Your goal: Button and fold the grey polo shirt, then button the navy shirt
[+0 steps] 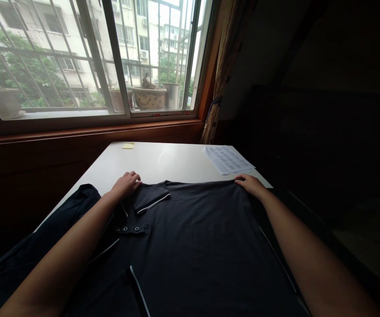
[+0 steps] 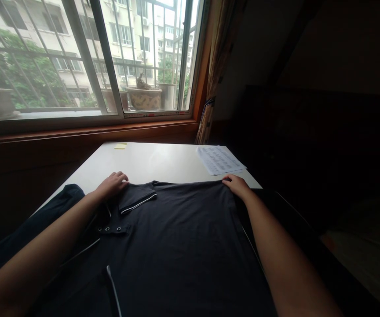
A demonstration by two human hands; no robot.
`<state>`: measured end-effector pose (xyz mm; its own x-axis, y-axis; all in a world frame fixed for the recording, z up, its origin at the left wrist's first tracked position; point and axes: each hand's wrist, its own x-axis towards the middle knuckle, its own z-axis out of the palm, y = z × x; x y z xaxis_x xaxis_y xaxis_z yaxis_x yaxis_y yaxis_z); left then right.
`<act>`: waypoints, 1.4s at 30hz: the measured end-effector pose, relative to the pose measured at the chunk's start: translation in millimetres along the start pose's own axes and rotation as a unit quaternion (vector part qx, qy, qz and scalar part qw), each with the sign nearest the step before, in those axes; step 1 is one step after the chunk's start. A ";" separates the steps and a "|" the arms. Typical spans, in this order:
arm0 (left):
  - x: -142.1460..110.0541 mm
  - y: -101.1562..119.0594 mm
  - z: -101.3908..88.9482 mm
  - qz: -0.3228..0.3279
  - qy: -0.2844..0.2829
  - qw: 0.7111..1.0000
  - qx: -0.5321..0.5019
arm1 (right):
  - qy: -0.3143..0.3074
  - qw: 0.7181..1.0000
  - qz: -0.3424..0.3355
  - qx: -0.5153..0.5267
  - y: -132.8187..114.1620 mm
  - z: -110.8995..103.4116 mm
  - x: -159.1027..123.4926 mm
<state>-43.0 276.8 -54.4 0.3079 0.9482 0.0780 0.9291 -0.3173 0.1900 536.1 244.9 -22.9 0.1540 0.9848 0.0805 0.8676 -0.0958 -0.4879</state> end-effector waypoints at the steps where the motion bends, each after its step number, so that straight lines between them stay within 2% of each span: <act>1: 2.2 -1.9 -2.3 0.007 -0.010 1.000 -0.006 | -0.002 1.000 -0.001 0.001 0.8 -0.7 -0.5; 9: 11.1 -47.0 -29.3 0.003 -0.127 0.990 -0.066 | -0.016 1.000 -0.023 -0.008 5.6 -13.1 -6.1; 12: 8.9 -58.4 -34.4 -0.012 -0.151 0.986 -0.076 | -0.014 0.999 -0.041 -0.027 5.8 -17.8 -5.2; 19: 8.7 -59.7 -34.6 -0.051 -0.110 0.990 -0.072 | 0.017 0.993 -0.071 -0.087 4.1 -17.3 3.4; 25: -0.5 -56.7 -40.5 -0.081 -0.099 0.986 -0.102 | 0.028 0.995 -0.052 -0.083 6.0 -14.9 3.6; 33: -5.6 -52.7 -53.0 -0.105 -0.082 0.980 -0.150 | 0.003 0.998 0.032 0.051 13.9 -17.2 -0.2; 37: -12.3 -47.1 -65.4 -0.105 -0.090 0.971 -0.193 | -0.020 0.985 0.045 0.168 8.6 -18.9 -7.3; 42: -28.7 -40.8 -87.5 -0.095 -0.083 0.963 -0.239 | -0.012 0.963 0.050 0.266 -2.2 -30.7 -24.7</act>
<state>-107.7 261.3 21.2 0.2069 0.9664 -0.1528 0.7834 -0.0701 0.6175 544.9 216.4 2.8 0.2078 0.9781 -0.0082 0.4835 -0.1100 -0.8684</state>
